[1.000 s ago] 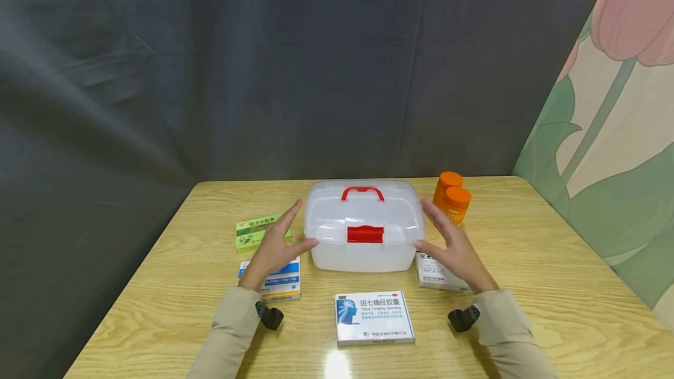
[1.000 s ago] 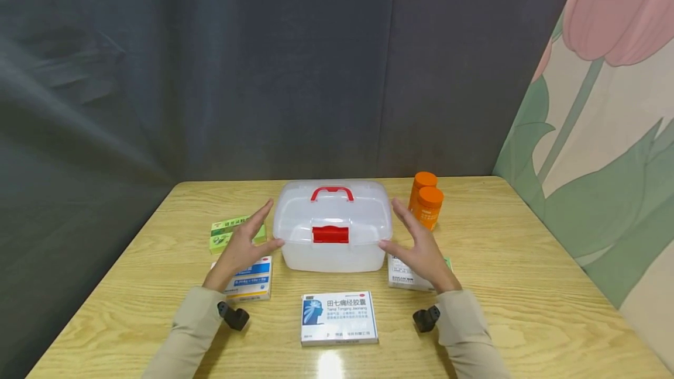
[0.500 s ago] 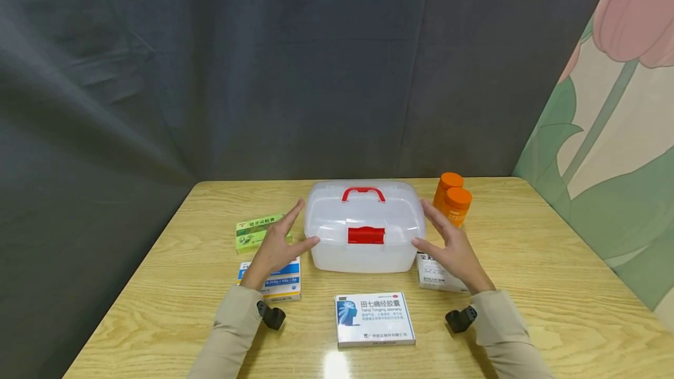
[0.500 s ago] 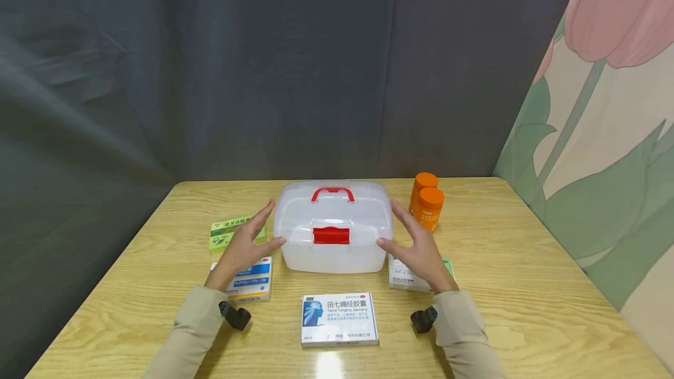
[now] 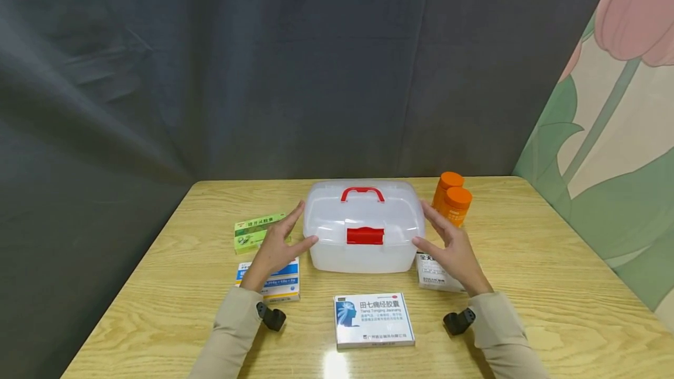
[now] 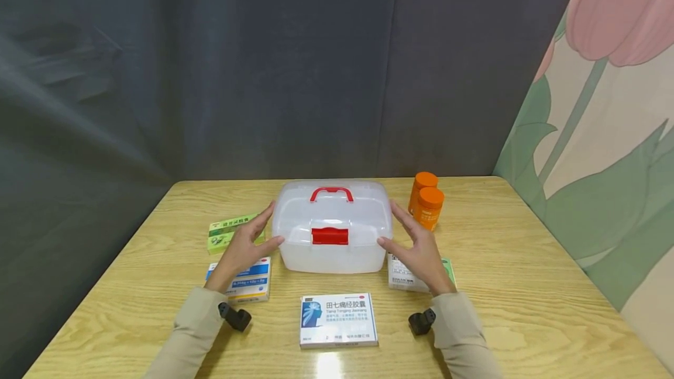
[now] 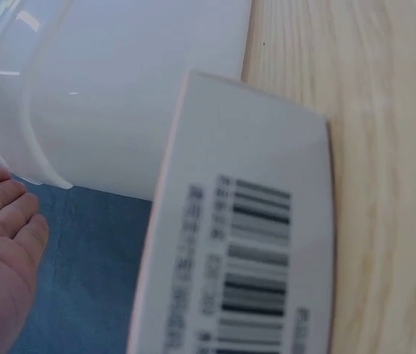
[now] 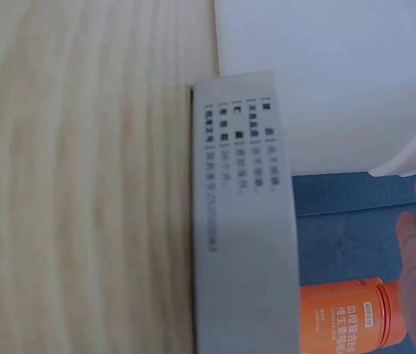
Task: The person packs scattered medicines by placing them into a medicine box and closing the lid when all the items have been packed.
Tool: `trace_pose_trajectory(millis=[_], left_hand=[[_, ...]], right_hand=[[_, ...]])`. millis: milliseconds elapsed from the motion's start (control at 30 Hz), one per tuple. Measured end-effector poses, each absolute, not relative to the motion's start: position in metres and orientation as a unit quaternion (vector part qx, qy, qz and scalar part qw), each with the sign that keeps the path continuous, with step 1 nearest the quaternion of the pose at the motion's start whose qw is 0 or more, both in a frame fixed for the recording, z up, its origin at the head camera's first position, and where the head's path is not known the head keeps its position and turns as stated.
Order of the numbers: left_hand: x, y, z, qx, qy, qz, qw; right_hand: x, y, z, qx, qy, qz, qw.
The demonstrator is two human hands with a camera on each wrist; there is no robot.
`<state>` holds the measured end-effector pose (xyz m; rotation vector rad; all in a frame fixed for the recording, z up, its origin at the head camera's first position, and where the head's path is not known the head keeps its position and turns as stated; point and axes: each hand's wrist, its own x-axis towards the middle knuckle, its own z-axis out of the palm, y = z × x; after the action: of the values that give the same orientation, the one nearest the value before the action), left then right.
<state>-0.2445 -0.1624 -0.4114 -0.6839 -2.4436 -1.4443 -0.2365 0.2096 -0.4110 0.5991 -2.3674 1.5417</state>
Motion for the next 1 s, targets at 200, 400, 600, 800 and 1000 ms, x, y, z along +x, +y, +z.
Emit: trace_pose_trajectory(millis=[200,400,600,800,1000], left_hand=[[-0.244,-0.162,-0.411,-0.235,-0.82,-0.51,0.112],[-0.244,-0.161,-0.411,-0.229,-0.821,-0.512,0.107],[-0.245,-0.162,-0.412,-0.227,-0.816,-0.521,0.106],[-0.242,-0.161,-0.408,-0.216,-0.817,-0.526,0.096],[-0.245,-0.163,-0.412,-0.213,-0.82,-0.521,0.099]], right_hand=[[-0.236,0.208,-0.414,0.21,-0.8,0.546,0.132],[-0.235,0.207,-0.415,0.215,-0.794,0.55,0.14],[-0.236,0.207,-0.415,0.21,-0.801,0.542,0.143],[-0.236,0.206,-0.414,0.209,-0.803,0.538,0.147],[-0.221,0.197,-0.395,0.203,-0.81,0.531,0.145]])
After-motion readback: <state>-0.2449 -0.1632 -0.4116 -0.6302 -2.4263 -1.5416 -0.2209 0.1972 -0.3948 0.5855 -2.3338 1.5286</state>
